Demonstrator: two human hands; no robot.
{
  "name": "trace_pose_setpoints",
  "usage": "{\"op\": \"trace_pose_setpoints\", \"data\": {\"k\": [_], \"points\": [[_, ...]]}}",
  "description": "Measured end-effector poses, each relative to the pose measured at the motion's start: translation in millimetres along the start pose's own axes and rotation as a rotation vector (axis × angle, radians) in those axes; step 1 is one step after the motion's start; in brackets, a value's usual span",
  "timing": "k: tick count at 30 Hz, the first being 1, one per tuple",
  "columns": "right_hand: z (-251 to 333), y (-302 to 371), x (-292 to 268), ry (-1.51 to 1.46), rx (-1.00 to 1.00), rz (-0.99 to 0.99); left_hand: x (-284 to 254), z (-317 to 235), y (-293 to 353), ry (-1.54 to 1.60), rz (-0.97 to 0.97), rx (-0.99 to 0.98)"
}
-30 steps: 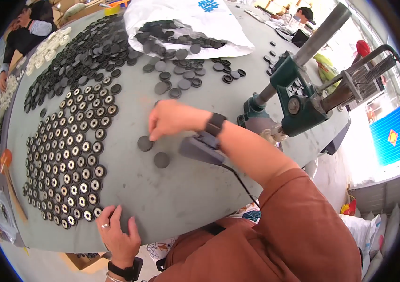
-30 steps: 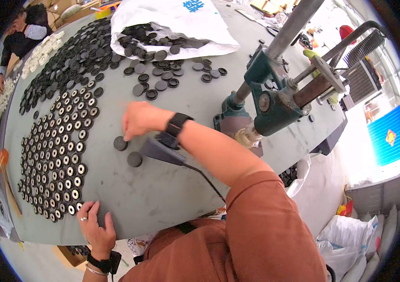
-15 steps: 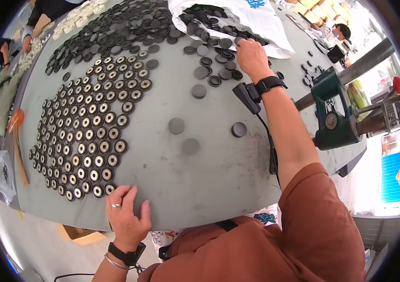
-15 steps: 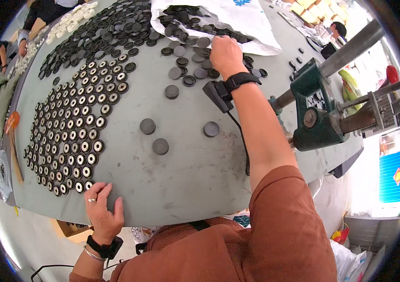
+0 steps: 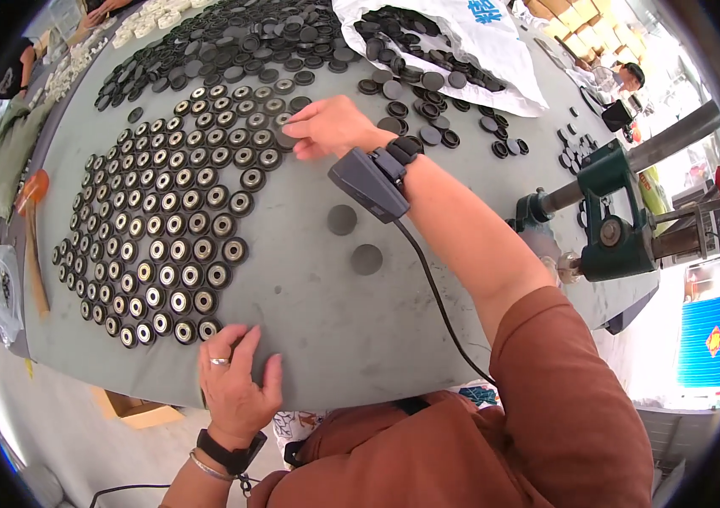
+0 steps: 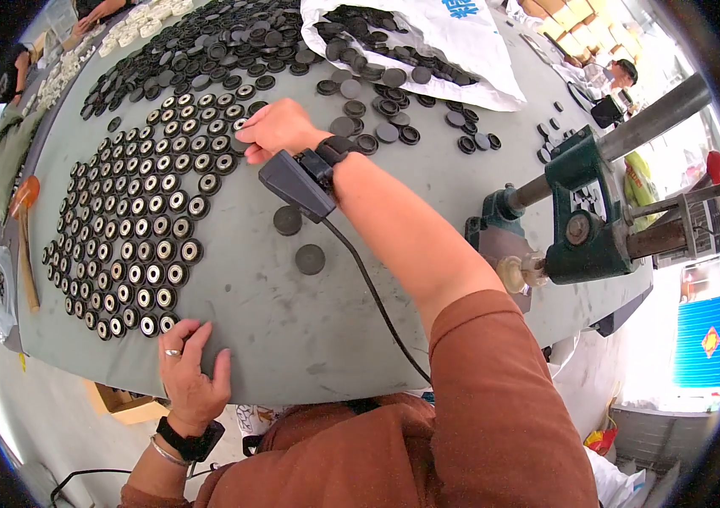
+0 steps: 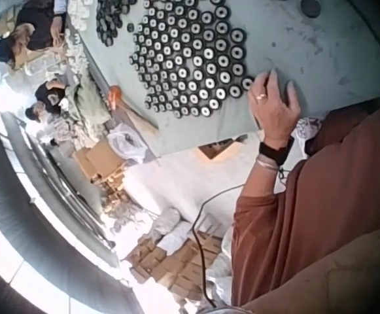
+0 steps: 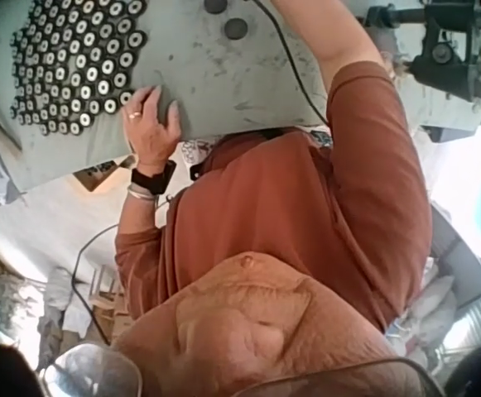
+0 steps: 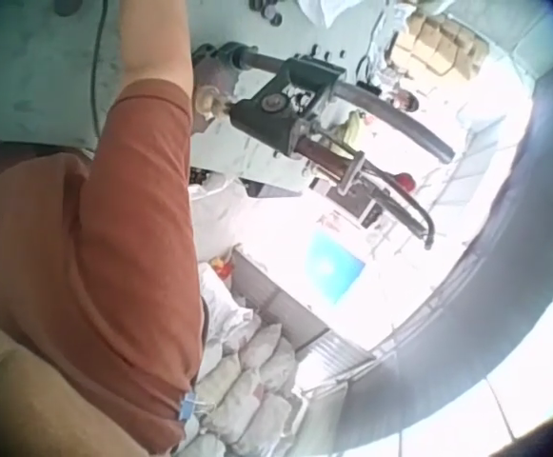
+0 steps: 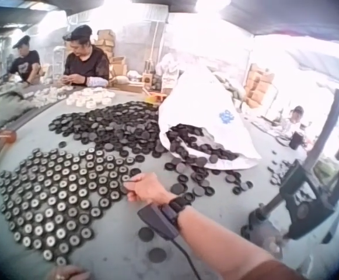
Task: Using a manual press to assemble metal and plastic parts at an industrial workbench.
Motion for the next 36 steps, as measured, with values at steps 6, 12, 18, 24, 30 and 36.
{"op": "trace_pose_setpoints", "data": {"k": [6, 12, 18, 24, 30, 36], "points": [[-0.5, -10.6, 2.2, 0.1, 0.07, 0.002, -0.7, 0.6, 0.9, -0.01, 0.001, -0.005], [4.6, -28.2, -13.9, 0.501, -0.058, 0.041, -1.1, -4.1, -1.7, 0.034, 0.046, -0.03], [4.3, 2.0, -10.8, 0.734, -0.216, 0.125, 3.4, -5.6, 0.4, -0.003, 0.038, 0.03], [0.5, 97.7, -70.6, 0.914, -0.276, -0.229, 2.1, -2.9, 4.8, -0.032, 0.018, 0.015], [-13.2, 73.3, -197.9, 1.109, -0.238, -0.725, 5.8, -9.9, 0.5, -0.024, 0.068, 0.028], [-6.5, 59.4, -196.8, 0.942, -0.13, -0.46, 3.4, -6.6, 2.2, -0.044, 0.064, 0.012]]}}
Point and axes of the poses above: each hand's wrist, its own y-axis away from the middle knuckle, its own x-axis out of the palm, z = x × y, the point moved 5 cm from there along -y, towards the middle knuckle, and after that the axes turned 1 degree about -x, right-handed, at the moved point
